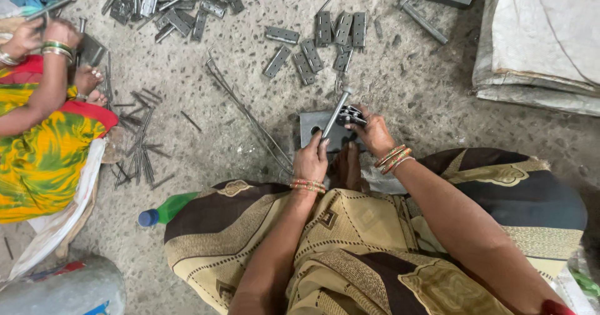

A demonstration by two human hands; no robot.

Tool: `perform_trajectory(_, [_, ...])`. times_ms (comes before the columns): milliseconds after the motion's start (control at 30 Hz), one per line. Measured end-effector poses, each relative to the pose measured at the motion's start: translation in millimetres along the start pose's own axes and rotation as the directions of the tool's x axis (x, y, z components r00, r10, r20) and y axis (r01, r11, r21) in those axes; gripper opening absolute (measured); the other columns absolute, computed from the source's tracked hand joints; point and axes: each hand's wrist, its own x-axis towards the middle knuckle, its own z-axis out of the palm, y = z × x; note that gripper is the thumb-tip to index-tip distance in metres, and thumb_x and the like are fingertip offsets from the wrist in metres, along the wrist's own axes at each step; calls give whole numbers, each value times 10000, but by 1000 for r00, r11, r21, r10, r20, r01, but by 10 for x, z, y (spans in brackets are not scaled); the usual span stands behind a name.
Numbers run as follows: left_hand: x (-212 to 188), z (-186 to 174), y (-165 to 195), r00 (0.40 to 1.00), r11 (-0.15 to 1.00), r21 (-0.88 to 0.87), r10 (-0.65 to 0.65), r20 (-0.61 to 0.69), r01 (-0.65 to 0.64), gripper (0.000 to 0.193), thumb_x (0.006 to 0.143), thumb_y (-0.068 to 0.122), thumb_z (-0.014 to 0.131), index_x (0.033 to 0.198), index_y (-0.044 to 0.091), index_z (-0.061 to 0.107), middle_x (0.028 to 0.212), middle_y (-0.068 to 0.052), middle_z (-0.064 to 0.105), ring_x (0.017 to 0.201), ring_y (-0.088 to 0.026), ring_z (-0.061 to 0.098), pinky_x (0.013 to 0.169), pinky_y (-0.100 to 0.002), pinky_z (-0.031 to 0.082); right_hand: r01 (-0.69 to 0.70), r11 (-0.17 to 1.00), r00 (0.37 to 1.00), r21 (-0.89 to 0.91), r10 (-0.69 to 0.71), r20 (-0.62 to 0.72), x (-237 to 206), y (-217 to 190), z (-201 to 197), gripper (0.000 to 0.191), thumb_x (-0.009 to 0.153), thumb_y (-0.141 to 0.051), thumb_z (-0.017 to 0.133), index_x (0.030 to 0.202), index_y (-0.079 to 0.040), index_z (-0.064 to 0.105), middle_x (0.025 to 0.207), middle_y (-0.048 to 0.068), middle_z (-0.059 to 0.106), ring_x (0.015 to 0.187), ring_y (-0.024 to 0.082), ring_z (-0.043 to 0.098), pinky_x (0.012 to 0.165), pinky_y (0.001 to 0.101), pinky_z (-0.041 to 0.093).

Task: The person sits on the floor and assembles small metal hinge components. They pick up hinge plates and pins, align them on a metal block, and use a cylindrical tool to press the pins into place. Finished assemblies are placed into a nearby bucket.

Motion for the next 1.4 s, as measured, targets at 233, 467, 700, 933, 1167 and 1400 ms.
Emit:
perform_trajectory(233, [-106, -177, 87, 906, 861, -375, 201, -372, -344, 286, 1057, 160, 616, 1335, 98, 643, 894, -165, 752, 696, -245, 745, 582, -366, 549, -44, 999, 999, -17, 44, 2, 9, -1, 14, 540, 889, -141, 796, 1364, -50, 556, 1079, 222, 733, 1014, 361, 719, 850, 437, 552])
perform_trajectory(467, [-5, -56, 164, 998, 998, 14, 57, 35, -57, 293, 994, 255, 667, 1251, 118, 704, 649, -150, 693, 486, -281, 639, 439, -404, 484, -47, 996, 999, -80, 47, 9, 7, -23, 9, 569, 894, -166, 782, 1395, -57, 536, 1060, 223, 736, 994, 350, 728, 868, 429, 561])
perform_trajectory(700, [-144, -162, 179, 982, 959, -231, 132, -138, -162, 294, 984, 222, 682, 1217, 43, 701, 697, -179, 691, 526, -284, 686, 489, -416, 504, 32, 994, 999, -108, -32, 2, 8, -26, 12, 604, 887, -113, 796, 1417, -73, 510, 1035, 222, 729, 953, 387, 702, 810, 466, 548])
perform_trajectory(933, [-122, -145, 341, 978, 965, -169, 190, -80, -201, 327, 988, 205, 661, 1267, 35, 666, 794, -147, 752, 530, -266, 706, 450, -389, 525, -29, 999, 999, -17, 30, 34, 5, 12, 13, 533, 903, -9, 705, 1406, -110, 562, 1014, 182, 759, 887, 278, 733, 826, 404, 567])
perform_trajectory(1167, [-195, -199, 362, 986, 978, -130, 161, -47, -166, 276, 983, 237, 673, 1217, 98, 714, 814, -176, 740, 684, -351, 725, 565, -441, 540, -59, 997, 998, 42, 59, 13, -11, -79, -17, 524, 902, 17, 685, 1405, -78, 575, 1061, 206, 759, 973, 295, 751, 850, 399, 569])
perform_trajectory(1400, [-153, -223, 363, 975, 960, -183, 196, -105, -212, 321, 1013, 267, 623, 1270, 82, 673, 897, -171, 751, 689, -329, 741, 563, -426, 553, -12, 998, 999, -60, 14, 33, 1, -116, -33, 469, 918, -93, 724, 1361, -56, 576, 1017, 227, 741, 892, 363, 707, 830, 429, 548])
